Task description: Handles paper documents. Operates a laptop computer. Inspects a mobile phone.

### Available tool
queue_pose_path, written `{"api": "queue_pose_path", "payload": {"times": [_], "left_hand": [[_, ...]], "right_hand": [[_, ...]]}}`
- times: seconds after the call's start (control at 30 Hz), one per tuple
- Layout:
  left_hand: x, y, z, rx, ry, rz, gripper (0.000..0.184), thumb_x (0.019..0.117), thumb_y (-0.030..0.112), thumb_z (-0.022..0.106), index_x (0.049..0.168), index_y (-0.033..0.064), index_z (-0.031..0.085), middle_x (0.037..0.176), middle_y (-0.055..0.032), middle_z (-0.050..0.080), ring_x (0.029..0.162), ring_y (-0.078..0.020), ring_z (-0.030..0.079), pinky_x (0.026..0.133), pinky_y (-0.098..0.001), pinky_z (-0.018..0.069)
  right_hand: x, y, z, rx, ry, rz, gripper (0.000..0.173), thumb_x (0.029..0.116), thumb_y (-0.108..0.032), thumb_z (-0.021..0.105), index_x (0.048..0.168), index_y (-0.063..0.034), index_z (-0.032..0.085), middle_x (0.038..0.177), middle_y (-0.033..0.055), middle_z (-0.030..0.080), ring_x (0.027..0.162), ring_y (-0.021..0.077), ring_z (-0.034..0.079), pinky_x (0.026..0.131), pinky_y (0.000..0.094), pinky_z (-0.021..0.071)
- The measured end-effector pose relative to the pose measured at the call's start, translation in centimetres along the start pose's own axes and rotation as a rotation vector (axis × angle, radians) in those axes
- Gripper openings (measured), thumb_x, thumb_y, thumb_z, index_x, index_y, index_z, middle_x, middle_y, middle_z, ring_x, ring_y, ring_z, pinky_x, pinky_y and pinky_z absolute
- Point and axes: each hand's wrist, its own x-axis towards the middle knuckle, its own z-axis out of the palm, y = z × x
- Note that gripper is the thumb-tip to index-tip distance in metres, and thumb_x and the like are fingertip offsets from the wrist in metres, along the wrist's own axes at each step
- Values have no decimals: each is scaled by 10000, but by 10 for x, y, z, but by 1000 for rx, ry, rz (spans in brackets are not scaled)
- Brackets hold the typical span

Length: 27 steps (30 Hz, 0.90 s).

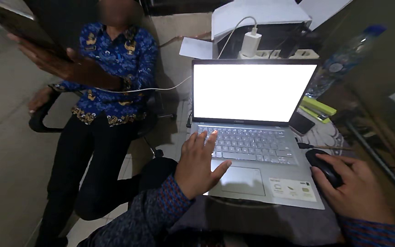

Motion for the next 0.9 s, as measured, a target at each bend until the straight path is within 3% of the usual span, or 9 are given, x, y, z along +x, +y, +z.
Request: {"api": "queue_pose_path", "payload": {"times": [0.9], "left_hand": [[-2, -1, 2, -21, 35, 12, 892, 908, 807, 397, 1573, 213, 420, 1558, -101, 481, 1461, -357, 400, 1134, -612, 372]], "right_hand": [[-2, 0, 0, -1, 18, -26, 501, 909, -481, 552, 1223, -129, 720, 1193, 267, 622, 1036, 428, 621, 835, 586, 512]]}}
